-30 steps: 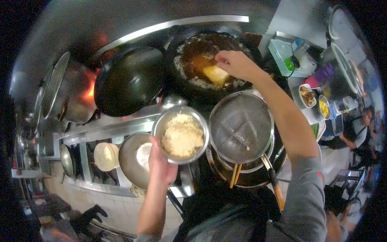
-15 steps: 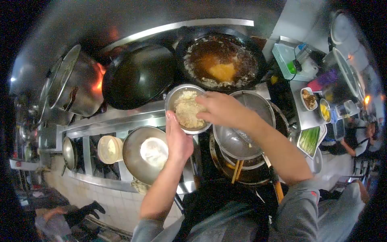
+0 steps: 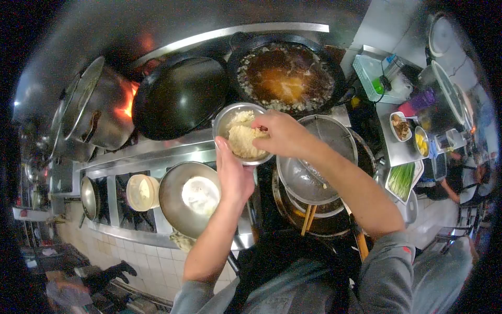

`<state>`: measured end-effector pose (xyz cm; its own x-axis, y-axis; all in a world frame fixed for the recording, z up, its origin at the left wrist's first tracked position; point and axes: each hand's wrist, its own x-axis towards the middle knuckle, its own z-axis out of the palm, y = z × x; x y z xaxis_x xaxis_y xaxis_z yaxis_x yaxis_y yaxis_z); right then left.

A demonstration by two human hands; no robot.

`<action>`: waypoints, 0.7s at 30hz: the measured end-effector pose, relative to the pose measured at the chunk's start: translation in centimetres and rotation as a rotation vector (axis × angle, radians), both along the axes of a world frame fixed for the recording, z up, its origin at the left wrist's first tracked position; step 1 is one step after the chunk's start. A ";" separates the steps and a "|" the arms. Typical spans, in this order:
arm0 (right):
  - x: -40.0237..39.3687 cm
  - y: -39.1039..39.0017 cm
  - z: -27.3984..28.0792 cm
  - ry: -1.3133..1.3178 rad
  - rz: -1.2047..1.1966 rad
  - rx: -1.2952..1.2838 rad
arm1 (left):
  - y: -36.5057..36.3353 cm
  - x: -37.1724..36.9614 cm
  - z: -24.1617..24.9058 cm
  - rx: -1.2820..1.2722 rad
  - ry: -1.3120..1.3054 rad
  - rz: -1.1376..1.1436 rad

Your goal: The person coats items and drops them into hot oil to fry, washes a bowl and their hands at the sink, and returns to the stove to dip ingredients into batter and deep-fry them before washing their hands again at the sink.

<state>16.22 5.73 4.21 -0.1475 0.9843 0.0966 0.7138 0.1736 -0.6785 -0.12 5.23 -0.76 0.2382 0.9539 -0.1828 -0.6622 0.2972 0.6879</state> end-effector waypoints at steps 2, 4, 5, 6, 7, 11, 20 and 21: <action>0.3 0.3 0.2 -0.012 0.006 0.079 | 0.3 0.1 0.2 -0.014 -0.031 -0.047; 0.8 0.6 1.3 0.003 0.053 0.063 | 0.7 0.4 0.4 -0.030 -0.052 -0.084; 1.0 0.8 2.0 0.004 0.053 0.062 | 0.9 0.5 0.5 -0.046 -0.074 -0.119; 1.3 1.0 2.9 -0.003 0.042 -0.042 | 1.1 0.6 0.8 -0.047 -0.073 -0.117; 1.5 1.3 3.5 -0.010 0.030 -0.146 | 1.2 0.8 1.2 -0.093 -0.100 -0.130; 3.1 2.6 4.5 0.024 0.054 -0.170 | 1.7 1.4 1.4 -0.118 -0.157 -0.186; 5.9 5.6 8.5 0.277 -0.026 -0.308 | 1.9 2.4 2.2 -0.150 -0.106 -0.257; 6.0 6.0 9.0 0.258 -0.021 -0.244 | 1.8 2.3 2.3 -0.147 -0.109 -0.257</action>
